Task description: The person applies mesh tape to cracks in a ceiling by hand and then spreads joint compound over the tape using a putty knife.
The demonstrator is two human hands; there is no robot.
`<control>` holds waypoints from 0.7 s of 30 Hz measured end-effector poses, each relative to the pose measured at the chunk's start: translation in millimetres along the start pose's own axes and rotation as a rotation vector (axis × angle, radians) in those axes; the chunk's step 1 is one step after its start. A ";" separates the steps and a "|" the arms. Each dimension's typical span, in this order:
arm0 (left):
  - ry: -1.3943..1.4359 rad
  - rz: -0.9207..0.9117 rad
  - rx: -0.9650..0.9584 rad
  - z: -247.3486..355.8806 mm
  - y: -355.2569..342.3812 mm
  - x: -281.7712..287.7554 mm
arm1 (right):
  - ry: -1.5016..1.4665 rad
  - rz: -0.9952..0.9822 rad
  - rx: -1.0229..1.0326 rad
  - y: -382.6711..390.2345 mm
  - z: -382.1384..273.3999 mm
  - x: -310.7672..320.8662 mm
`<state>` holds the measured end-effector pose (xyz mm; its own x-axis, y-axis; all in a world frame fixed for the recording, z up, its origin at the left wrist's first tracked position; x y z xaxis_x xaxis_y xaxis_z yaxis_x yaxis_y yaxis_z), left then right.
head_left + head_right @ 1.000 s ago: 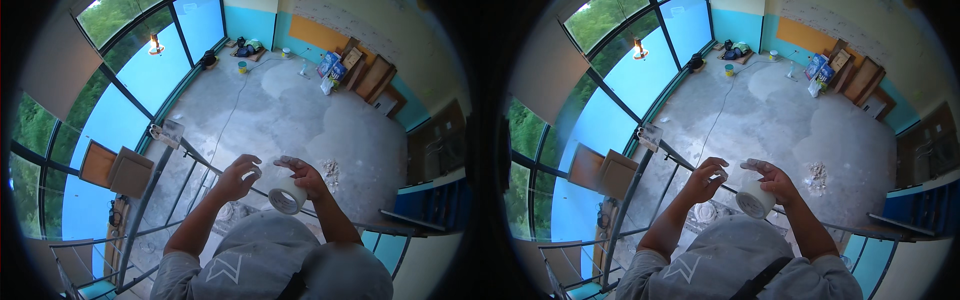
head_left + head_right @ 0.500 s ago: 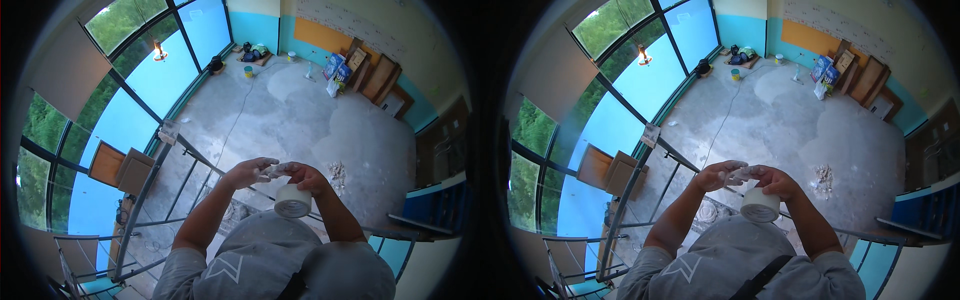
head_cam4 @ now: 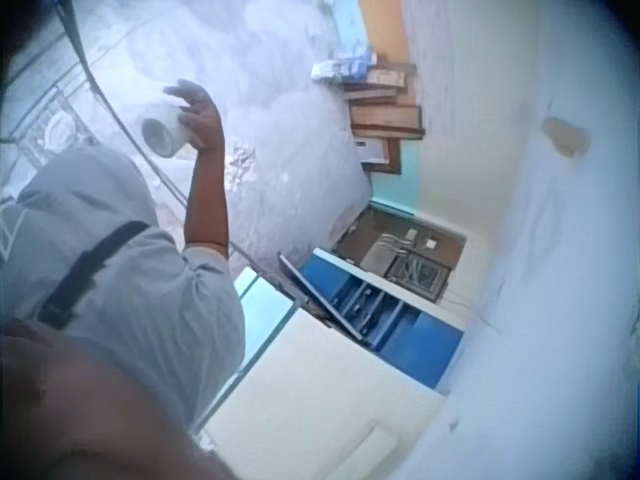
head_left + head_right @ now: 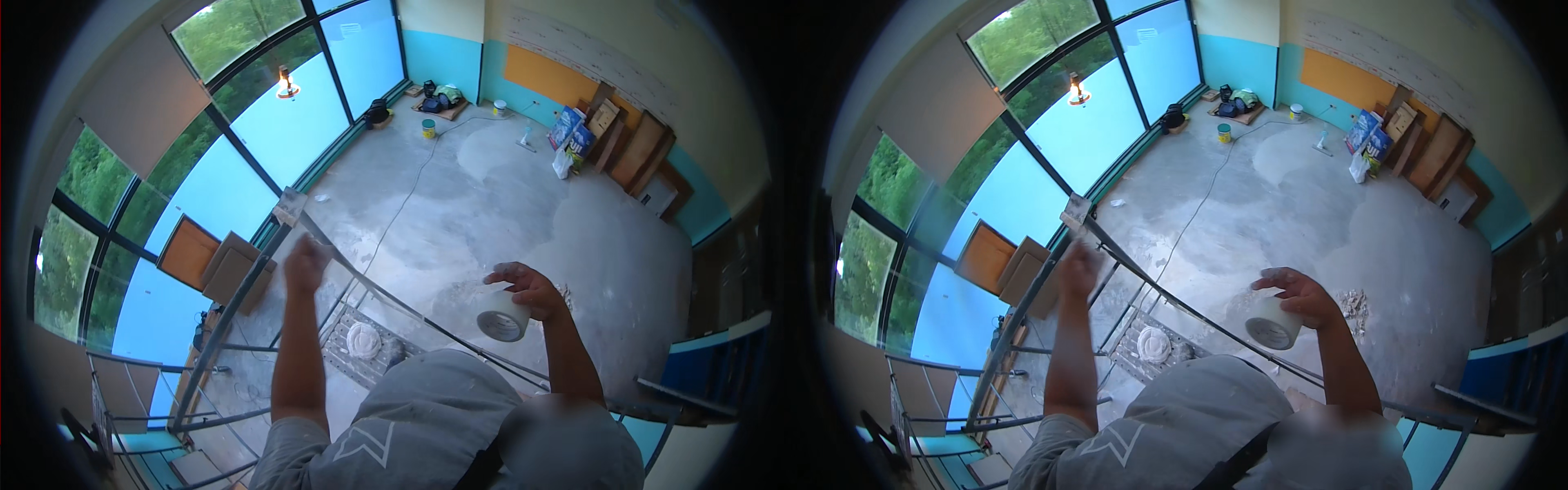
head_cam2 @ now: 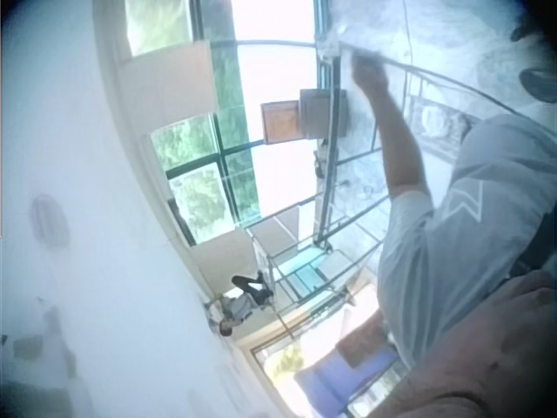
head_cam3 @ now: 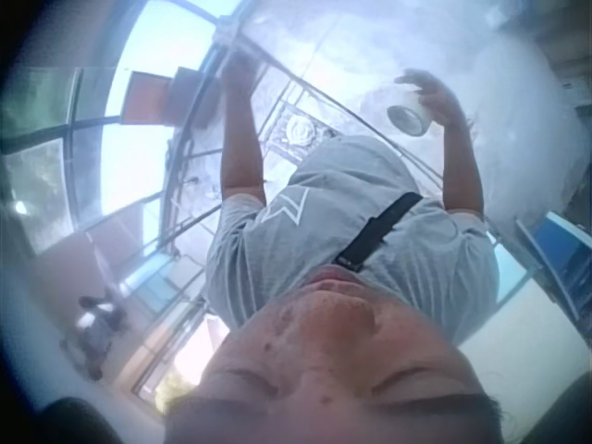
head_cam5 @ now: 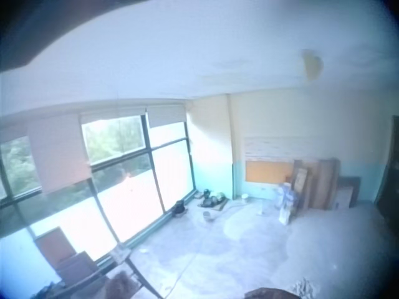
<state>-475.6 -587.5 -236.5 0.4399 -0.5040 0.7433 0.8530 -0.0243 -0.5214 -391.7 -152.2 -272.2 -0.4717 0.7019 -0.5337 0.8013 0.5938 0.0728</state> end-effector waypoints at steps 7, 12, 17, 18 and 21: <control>-1.079 0.645 0.393 -219.7 208.5 263.0 | 0.351 0.656 0.079 2.5 15.5 159.3; -1.047 0.475 0.843 -217.8 322.2 348.4 | 1.021 0.803 0.051 -66.2 -7.5 123.9; 0.671 1.240 0.961 -262.0 451.8 322.4 | 1.343 0.369 0.385 -222.1 -25.3 -52.3; 0.496 1.195 0.956 -264.0 474.0 319.2 | 1.333 0.277 0.415 -254.7 -20.4 -90.6; 0.566 1.183 1.265 -248.9 448.4 241.2 | 1.546 0.033 0.787 -315.6 -14.9 -188.4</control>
<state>-57.0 -934.9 -395.3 0.9950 0.0265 -0.0960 -0.0082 0.9824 0.1867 -561.3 -466.0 -182.0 0.0363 0.6850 0.7277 0.5683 0.5848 -0.5788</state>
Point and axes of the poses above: each hand's wrist, its own y-axis away from the middle knuckle, its own x-axis out of the back of the hand, z = x × y, the point moved 8 cm from there along -y, towards the middle knuckle
